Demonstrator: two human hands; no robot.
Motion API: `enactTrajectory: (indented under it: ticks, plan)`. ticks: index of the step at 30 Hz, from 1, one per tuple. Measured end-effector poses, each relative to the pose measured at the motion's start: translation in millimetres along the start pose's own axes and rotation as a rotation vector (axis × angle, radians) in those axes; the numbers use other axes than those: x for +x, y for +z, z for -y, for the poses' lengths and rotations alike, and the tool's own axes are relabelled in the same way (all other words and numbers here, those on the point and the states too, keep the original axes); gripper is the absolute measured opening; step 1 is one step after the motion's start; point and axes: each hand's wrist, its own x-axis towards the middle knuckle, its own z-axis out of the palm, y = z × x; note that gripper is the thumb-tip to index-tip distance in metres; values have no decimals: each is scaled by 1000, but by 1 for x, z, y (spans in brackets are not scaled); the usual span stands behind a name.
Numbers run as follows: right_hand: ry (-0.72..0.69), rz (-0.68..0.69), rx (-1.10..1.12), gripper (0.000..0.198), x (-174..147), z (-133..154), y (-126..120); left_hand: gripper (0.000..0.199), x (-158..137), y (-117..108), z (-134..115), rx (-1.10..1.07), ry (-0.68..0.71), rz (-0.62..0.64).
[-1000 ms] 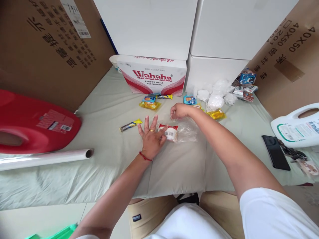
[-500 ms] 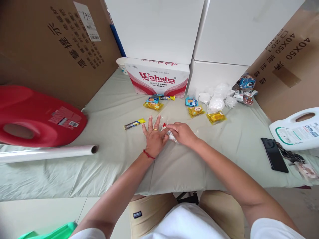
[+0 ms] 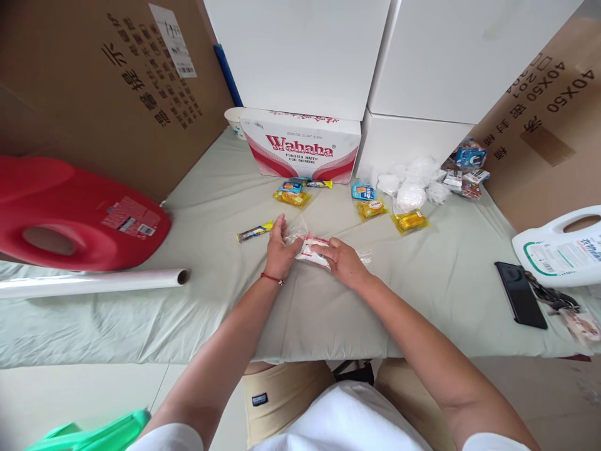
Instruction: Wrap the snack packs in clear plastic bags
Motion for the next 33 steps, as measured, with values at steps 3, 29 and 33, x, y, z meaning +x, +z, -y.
enactTrajectory:
  ticks: [3, 29, 33]
  plan:
    - [-45, 15, -56, 45, -1, -2, 0, 49, 5, 0, -4, 138, 7, 24]
    - [-65, -31, 27, 43, 0, -10, 0, 61, 15, -70, -28, -542, -493, 508]
    - [-70, -19, 12, 44, 0, -8, -2, 20, 18, -65, -22, -474, -513, 412]
